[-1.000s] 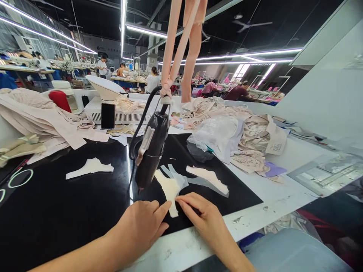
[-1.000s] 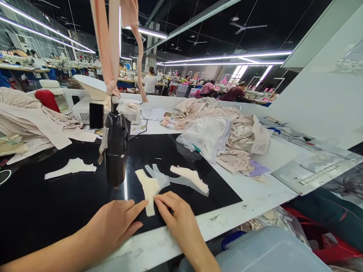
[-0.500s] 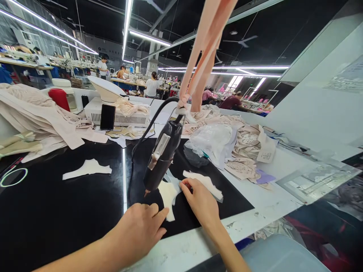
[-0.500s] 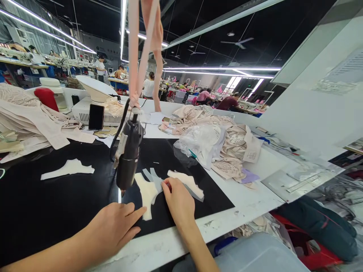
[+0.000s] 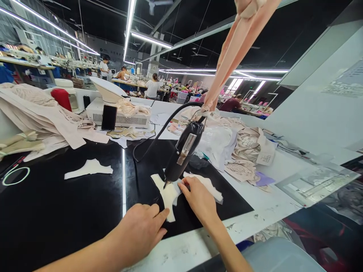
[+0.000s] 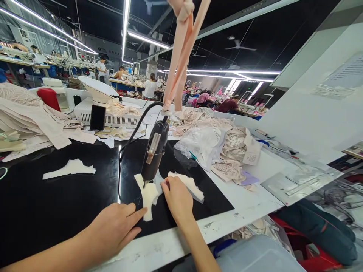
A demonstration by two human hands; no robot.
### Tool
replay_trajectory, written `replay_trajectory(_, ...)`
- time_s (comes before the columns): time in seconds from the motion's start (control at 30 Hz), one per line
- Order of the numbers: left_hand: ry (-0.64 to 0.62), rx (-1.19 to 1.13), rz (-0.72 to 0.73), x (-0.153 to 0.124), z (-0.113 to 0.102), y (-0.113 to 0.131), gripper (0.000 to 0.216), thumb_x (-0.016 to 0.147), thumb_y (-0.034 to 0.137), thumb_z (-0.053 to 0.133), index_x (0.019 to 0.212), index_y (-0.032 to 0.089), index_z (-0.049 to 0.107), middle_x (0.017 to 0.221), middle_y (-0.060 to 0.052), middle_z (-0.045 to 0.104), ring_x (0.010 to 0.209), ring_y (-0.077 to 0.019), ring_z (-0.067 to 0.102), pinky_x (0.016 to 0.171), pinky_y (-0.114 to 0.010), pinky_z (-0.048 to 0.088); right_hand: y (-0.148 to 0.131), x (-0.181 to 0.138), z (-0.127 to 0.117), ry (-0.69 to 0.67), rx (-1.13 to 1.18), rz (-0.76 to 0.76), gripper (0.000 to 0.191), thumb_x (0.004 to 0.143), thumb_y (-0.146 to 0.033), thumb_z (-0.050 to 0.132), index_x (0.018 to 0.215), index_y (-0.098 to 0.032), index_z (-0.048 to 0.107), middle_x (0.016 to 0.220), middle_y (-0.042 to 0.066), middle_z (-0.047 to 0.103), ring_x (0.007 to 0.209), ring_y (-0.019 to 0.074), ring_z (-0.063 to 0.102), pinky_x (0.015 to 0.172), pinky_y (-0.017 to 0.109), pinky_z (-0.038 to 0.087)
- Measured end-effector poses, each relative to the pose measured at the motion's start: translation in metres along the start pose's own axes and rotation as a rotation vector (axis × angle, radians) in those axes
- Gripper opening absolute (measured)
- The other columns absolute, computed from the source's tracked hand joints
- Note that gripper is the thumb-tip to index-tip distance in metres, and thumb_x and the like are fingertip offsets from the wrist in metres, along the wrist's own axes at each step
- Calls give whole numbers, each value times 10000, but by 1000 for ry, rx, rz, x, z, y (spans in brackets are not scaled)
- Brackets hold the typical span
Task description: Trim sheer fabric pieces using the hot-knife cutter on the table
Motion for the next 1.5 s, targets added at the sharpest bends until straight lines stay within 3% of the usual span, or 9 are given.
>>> replay_trajectory(0.57, -14, -93, -41, 0, -1, -6, 398, 1004, 306, 558, 1389, 205, 533, 975, -44, 682, 797, -216, 687, 663, -312, 503, -24, -20, -59, 147, 630, -143, 351, 978, -543, 465, 953, -231, 625, 893, 35, 677, 844, 203, 637, 755, 308, 517)
replay_trajectory(0.67, -11, -227, -76, -3, -5, -14, 382, 992, 261, 562, 1373, 246, 541, 968, -20, 690, 811, -203, 693, 663, -286, 493, -38, -31, -59, 87, 705, -175, 334, 974, -539, 476, 972, -235, 614, 852, 31, 655, 798, 191, 627, 723, 286, 517)
replay_trajectory(0.8, 27, -538, -182, -17, -21, -32, 185, 992, 204, 523, 1113, 275, 644, 894, 40, 681, 743, -133, 659, 653, -231, 458, -58, -39, -48, -38, 750, -245, 305, 982, -503, 468, 912, -240, 605, 765, 4, 610, 728, 176, 593, 687, 271, 500)
replay_trajectory(1.0, 268, -718, -225, -40, -56, -47, 119, 961, 175, 529, 1009, 240, 618, 1006, 14, 653, 705, -96, 596, 620, -191, 467, -93, -54, -25, -300, 723, -393, 261, 1000, -389, 489, 846, -228, 624, 740, -18, 596, 690, 150, 555, 658, 246, 447)
replay_trajectory(1.1, 230, -770, -272, -39, -51, -45, 267, 889, 128, 625, 1116, 264, 590, 1188, 10, 662, 675, -77, 596, 578, -178, 460, -109, -63, -17, -413, 691, -447, 240, 1009, -366, 504, 880, -237, 661, 802, -16, 648, 738, 150, 572, 699, 244, 438)
replay_trajectory(1.17, 154, -801, -343, -37, -42, -45, 309, 868, 123, 658, 1128, 274, 589, 1005, 47, 706, 599, -77, 569, 552, -178, 437, -117, -68, -12, -465, 678, -459, 240, 1012, -358, 510, 873, -244, 668, 838, -18, 668, 772, 151, 581, 733, 246, 432)
replay_trajectory(1.27, 93, -858, -454, -38, -33, -50, 161, 914, 197, 626, 1059, 261, 597, 628, 103, 590, 523, -97, 531, 536, -184, 409, -120, -72, -3, -511, 684, -430, 249, 1013, -368, 499, 868, -247, 660, 835, -20, 661, 762, 148, 571, 727, 248, 422)
replay_trajectory(1.4, 75, -1043, -540, -42, -25, -59, 148, 923, 249, 577, 1067, 245, 612, 575, 97, 567, 487, -96, 525, 482, -169, 384, -111, -74, 11, -571, 717, -328, 161, 969, -378, 545, 1046, -265, 628, 807, -25, 651, 673, 142, 524, 599, 241, 385)
replay_trajectory(1.5, 45, -1156, -603, -46, -18, -65, 201, 911, 276, 564, 1077, 214, 658, 575, 73, 593, 427, -81, 458, 406, -160, 339, -105, -75, 21, -634, 719, -265, 274, 846, -279, 674, 1108, -275, 595, 803, -54, 640, 637, 120, 496, 560, 218, 365)
Point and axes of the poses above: each hand's wrist, its own x-axis towards the middle knuckle, its own z-axis out of the palm, y = z × x, the point moved 10 cm from there along x, towards the middle knuckle
